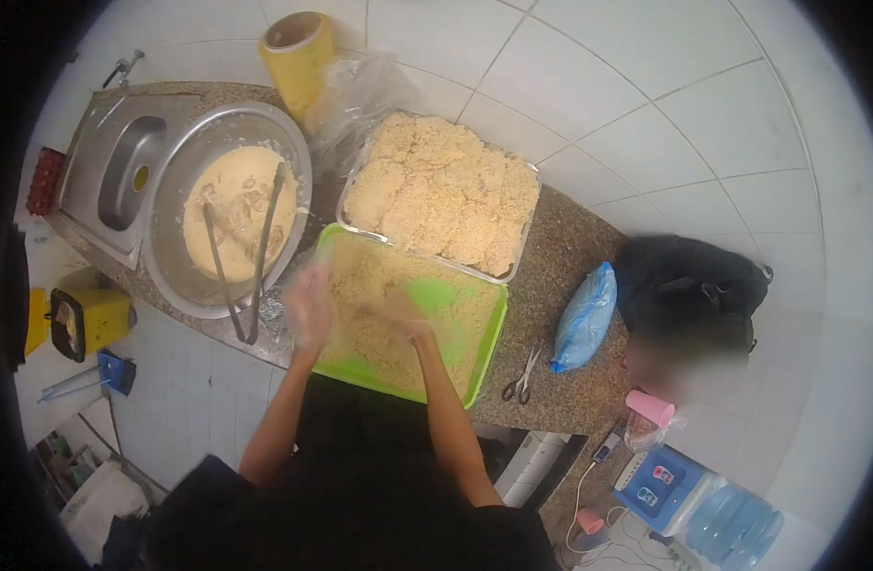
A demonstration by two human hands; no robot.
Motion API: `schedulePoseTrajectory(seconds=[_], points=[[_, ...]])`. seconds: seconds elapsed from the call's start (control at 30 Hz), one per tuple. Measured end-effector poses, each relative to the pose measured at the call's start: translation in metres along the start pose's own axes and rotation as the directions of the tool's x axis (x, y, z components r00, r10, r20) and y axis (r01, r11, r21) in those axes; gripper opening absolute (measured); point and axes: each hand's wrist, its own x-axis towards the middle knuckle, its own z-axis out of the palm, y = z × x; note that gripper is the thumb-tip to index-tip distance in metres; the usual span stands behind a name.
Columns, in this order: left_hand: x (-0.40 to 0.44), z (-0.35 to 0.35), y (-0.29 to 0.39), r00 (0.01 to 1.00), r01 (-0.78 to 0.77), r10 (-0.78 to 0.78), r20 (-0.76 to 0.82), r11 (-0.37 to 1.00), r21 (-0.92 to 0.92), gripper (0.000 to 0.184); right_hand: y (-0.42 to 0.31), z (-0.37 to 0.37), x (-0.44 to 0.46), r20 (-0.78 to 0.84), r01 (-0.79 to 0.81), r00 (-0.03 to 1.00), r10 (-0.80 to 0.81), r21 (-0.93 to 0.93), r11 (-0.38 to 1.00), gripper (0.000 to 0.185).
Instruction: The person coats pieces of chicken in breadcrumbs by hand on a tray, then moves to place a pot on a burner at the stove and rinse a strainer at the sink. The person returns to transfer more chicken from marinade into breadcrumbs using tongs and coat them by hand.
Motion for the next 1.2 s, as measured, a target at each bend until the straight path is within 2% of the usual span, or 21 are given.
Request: schedulePoseTrajectory(seconds=[0.1,0.17,0.2,0.27,0.37,0.47,0.5,0.57,0.6,0.67,0.7,0.77,0.8,0.87,0.9,0.97,1.0,1.07,1.17,1.2], points=[[-0.063,-0.038,-0.035,0.993,0.121,-0.121,0.007,0.992,-0.031,0.027,0.057,0.058,0.048,-0.086,0.148,0.989,-0.122,0.445,0.883,0.067],[-0.085,-0.049,-0.052,0.988,0.151,-0.151,-0.004,0.988,-0.014,0.028,0.023,0.03,0.014,-0.131,0.105,0.988,-0.081,0.193,0.975,0.062],[-0.086,-0.054,-0.052,0.993,0.112,-0.113,0.025,0.992,0.051,0.028,0.007,0.012,-0.004,-0.16,0.076,0.985,-0.066,0.058,0.995,0.06],[-0.085,-0.063,-0.047,0.995,0.035,-0.051,0.091,0.984,0.174,0.028,0.004,-0.003,-0.021,-0.238,0.138,0.963,-0.129,0.021,0.99,0.052],[-0.074,-0.045,-0.059,0.965,-0.246,0.218,0.149,0.947,0.206,0.033,-0.047,-0.031,-0.067,-0.335,0.197,0.913,-0.231,-0.133,0.971,0.044],[-0.071,-0.002,-0.09,0.873,-0.487,0.429,0.23,0.781,0.392,0.045,-0.064,-0.029,-0.084,-0.418,0.218,0.83,-0.37,-0.367,0.904,0.041],[-0.072,0.002,-0.092,0.857,-0.505,0.389,0.337,0.765,0.4,0.047,-0.065,-0.026,-0.088,-0.438,0.212,0.795,-0.42,-0.449,0.868,0.042],[-0.072,0.003,-0.088,0.793,-0.545,0.292,0.535,0.732,0.409,0.052,-0.077,-0.016,-0.1,-0.328,0.115,0.899,-0.29,-0.462,0.879,0.052],[-0.073,0.0,-0.083,0.827,-0.468,0.229,0.514,0.787,0.402,0.05,-0.081,-0.013,-0.107,-0.272,0.066,0.938,-0.217,-0.472,0.879,0.058],[-0.078,-0.009,-0.074,0.873,-0.298,0.089,0.479,0.876,0.38,0.045,-0.036,0.006,-0.112,-0.358,0.16,0.835,-0.418,-0.568,0.807,0.068],[-0.081,-0.003,-0.08,0.852,-0.283,0.052,0.522,0.883,0.374,0.045,-0.009,0.016,-0.108,-0.388,0.198,0.766,-0.513,-0.616,0.762,0.074],[-0.093,0.017,-0.101,0.795,-0.25,-0.025,0.607,0.896,0.366,0.045,0.04,0.047,-0.083,-0.42,0.037,0.849,-0.32,-0.558,0.829,0.081],[-0.1,0.027,-0.102,0.811,-0.249,0.03,0.584,0.921,0.299,0.045,0.05,0.06,-0.076,-0.434,-0.05,0.875,-0.217,-0.524,0.85,0.084],[-0.11,0.05,-0.089,0.839,-0.261,0.14,0.525,0.952,0.162,0.045,0.043,0.071,-0.065,-0.447,0.088,0.881,-0.154,-0.165,0.982,0.085],[-0.11,0.048,-0.077,0.831,-0.2,0.081,0.55,0.966,0.161,0.044,0.039,0.072,-0.061,-0.445,0.151,0.887,-0.121,0.031,0.988,0.086],[-0.102,0.039,-0.054,0.806,-0.08,-0.031,0.592,0.984,0.16,0.043,0.032,0.055,-0.062,-0.33,0.216,0.933,-0.143,0.197,0.956,0.081],[-0.097,0.029,-0.051,0.827,-0.177,0.089,0.556,0.978,0.107,0.04,0.025,0.044,-0.064,-0.274,0.241,0.948,-0.163,0.281,0.929,0.079],[-0.085,0.003,-0.049,0.821,-0.374,0.324,0.471,0.927,0.013,0.035,0.008,0.027,-0.066,-0.306,0.251,0.936,-0.175,0.228,0.941,0.076],[-0.068,-0.021,-0.023,0.777,-0.457,0.189,0.6,0.825,0.332,0.039,-0.012,0.008,-0.068,-0.318,0.193,0.937,-0.144,0.127,0.973,0.077],[-0.063,-0.017,-0.012,0.771,-0.42,0.122,0.625,0.835,0.356,0.048,-0.02,0.002,-0.067,-0.315,0.166,0.94,-0.131,0.086,0.982,0.078]])
